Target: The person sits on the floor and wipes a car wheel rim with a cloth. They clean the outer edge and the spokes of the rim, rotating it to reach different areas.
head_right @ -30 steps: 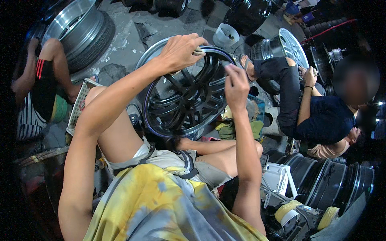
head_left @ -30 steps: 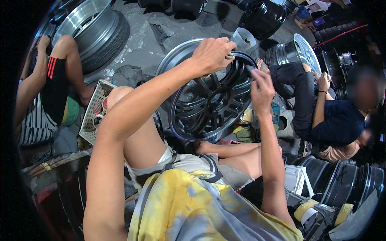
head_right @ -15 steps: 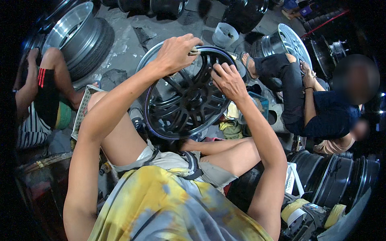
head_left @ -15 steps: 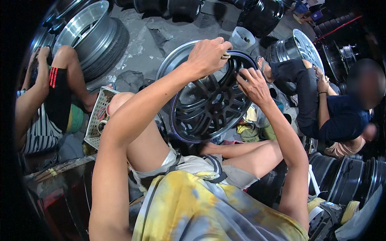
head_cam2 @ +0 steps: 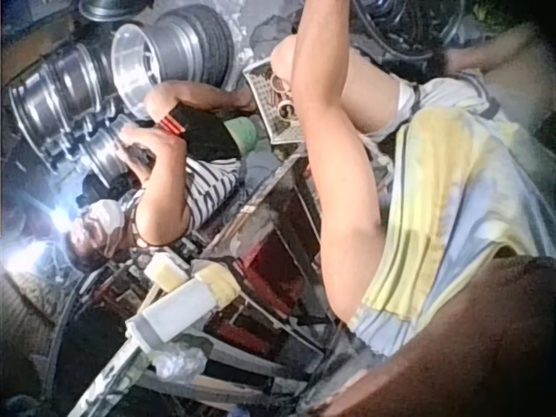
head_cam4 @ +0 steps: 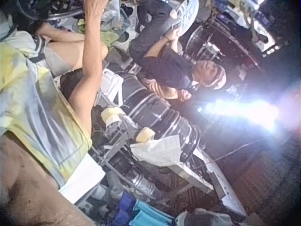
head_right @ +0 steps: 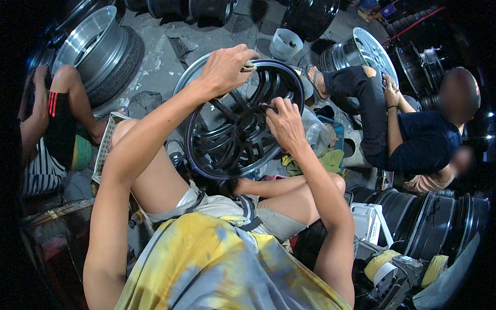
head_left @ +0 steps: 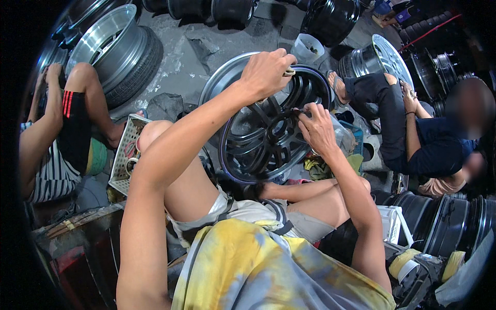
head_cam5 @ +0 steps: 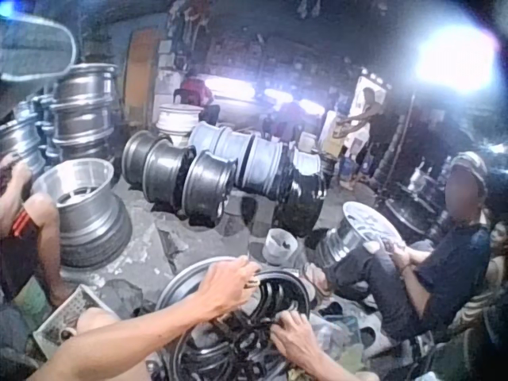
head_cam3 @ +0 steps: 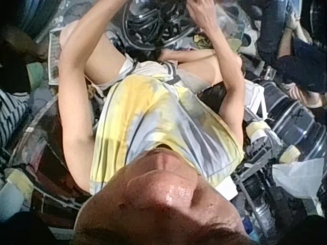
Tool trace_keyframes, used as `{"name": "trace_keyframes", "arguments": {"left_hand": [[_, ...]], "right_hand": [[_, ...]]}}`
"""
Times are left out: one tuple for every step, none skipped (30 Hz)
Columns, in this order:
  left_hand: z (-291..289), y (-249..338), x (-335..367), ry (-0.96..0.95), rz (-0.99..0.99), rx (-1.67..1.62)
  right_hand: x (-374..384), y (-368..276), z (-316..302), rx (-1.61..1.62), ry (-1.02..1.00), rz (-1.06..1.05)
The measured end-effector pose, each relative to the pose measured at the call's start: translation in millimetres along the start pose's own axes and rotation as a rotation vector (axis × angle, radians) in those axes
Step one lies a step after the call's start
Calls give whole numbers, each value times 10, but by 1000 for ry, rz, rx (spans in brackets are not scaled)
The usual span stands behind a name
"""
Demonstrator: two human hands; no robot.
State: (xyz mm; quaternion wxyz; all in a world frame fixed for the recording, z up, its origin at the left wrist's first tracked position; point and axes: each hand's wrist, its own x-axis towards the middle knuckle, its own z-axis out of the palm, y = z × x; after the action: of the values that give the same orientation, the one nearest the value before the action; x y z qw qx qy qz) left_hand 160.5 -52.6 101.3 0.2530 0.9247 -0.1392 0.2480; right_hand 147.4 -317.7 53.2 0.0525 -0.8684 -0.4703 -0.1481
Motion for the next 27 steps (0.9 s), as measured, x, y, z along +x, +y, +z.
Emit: {"name": "trace_keyframes", "arguments": {"left_hand": [[-6, 11, -7, 0, -7, -11], [-12, 21, -10, -1, -13, -24], [-22, 26, -13, 5, -16, -52], [-33, 29, -17, 12, -22, -80], [-46, 24, -19, 11, -36, -104], [-58, 19, -29, 24, -52, -149], [-69, 7, -24, 30, -71, -188], [-78, -1, -35, 39, -77, -235], [-85, -10, -33, -9, -115, -229], [-92, -16, -33, -50, -136, -233], [-107, -24, -29, -65, -152, -231], [-123, -26, -26, -57, -127, -233], [-154, -32, -26, -32, -100, -233], [-197, -43, -34, -45, -91, -231], [-250, -61, -55, -59, -127, -242], [-324, -104, -83, -110, -175, -248], [-409, -172, -108, -155, -216, -253], [-518, -268, -174, -305, -325, -175], [-598, -359, -248, -422, -368, -89], [-668, -467, -343, -513, -400, -2], [-700, -565, -449, -611, -447, 101], [-688, -656, -536, -547, -431, 99], [-649, -750, -595, -479, -427, 118], [-603, -852, -632, -432, -421, 120], [-549, -955, -653, -406, -476, 170], [-491, -1059, -649, -398, -529, 203], [-432, -1162, -640, -368, -569, 231]], "right_hand": [[-43, -35, -15, 75, 13, 60], [-62, -52, -43, 151, 44, 136], [-69, -67, -80, 240, 94, 179], [-70, -90, -123, 331, 161, 234], [-46, -119, -156, 422, 218, 291], [-34, -178, -191, 442, 274, 346], [12, -247, -198, 513, 295, 372], [46, -349, -199, 584, 313, 399], [97, -459, -175, 652, 340, 430], [167, -575, -136, 708, 334, 434], [268, -671, -75, 675, 355, 384], [366, -749, -20, 719, 362, 428], [457, -805, 29, 764, 314, 541], [531, -814, 57, 781, 378, 493], [575, -802, 73, 802, 408, 458], [606, -754, 78, 812, 309, 512], [594, -687, 68, 915, 251, 562], [552, -595, 41, 1028, 197, 607], [479, -490, 6, 1163, 148, 620], [376, -381, -39, 1088, 138, 628], [262, -297, -65, 1133, 163, 659], [146, -186, -97, 1077, 116, 704], [37, -82, -122, 1036, 59, 752], [-61, 40, -158, 919, -64, 742], [-160, 135, -181, 760, -203, 805], [-262, 210, -191, 739, -221, 723], [-364, 272, -197, 678, -261, 710]]}}
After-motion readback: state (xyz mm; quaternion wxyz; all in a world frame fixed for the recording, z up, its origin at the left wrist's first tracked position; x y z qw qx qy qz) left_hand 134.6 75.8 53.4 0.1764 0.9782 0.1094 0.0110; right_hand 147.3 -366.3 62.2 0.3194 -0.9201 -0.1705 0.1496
